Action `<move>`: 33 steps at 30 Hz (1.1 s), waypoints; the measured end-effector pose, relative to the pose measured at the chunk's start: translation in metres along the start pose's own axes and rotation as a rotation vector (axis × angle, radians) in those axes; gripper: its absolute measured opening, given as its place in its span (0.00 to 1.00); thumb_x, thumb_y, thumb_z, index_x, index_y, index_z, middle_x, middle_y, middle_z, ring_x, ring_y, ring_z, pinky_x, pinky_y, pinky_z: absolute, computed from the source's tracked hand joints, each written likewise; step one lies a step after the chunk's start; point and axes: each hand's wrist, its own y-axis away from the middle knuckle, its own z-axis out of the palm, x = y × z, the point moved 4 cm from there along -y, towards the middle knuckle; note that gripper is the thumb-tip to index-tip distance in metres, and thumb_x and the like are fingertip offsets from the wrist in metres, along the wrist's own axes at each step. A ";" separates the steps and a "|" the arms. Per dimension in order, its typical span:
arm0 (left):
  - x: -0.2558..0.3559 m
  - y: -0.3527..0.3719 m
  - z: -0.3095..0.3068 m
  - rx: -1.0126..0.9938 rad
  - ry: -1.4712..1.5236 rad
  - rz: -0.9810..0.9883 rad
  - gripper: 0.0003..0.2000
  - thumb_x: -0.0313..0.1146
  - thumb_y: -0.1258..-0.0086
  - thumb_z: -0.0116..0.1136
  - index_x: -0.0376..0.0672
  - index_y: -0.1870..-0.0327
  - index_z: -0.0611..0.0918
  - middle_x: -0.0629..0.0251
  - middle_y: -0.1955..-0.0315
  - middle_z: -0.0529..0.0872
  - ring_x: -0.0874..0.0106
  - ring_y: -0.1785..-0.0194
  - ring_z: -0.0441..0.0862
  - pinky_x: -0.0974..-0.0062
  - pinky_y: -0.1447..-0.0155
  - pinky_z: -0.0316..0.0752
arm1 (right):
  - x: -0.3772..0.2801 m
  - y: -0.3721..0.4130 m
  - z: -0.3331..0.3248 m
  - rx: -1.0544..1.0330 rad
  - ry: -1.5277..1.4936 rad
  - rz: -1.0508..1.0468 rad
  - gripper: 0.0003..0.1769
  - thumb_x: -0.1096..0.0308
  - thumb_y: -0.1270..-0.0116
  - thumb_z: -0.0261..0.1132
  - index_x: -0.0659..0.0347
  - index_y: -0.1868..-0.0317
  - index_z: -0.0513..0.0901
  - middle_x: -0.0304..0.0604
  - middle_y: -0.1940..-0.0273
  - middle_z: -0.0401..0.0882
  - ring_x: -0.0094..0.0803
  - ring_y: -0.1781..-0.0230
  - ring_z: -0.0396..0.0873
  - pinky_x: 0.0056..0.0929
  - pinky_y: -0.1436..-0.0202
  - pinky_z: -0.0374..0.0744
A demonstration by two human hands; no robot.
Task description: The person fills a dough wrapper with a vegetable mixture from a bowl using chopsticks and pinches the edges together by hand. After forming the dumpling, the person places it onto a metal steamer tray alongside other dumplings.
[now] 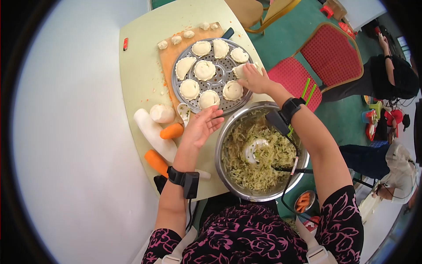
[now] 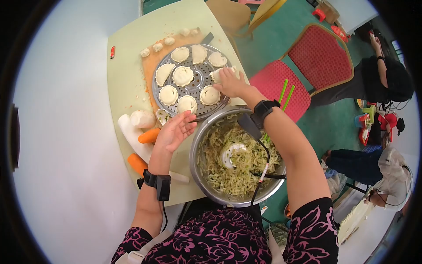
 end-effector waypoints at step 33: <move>-0.048 0.108 -0.011 0.101 -0.047 0.137 0.09 0.38 0.36 0.52 0.41 0.69 0.76 0.64 0.71 0.80 0.72 0.64 0.79 0.74 0.57 0.73 | 0.014 0.254 0.022 0.225 -0.987 0.234 0.11 0.68 0.44 0.61 0.70 0.68 0.80 0.34 0.82 0.71 0.17 0.81 0.68 0.20 0.76 0.67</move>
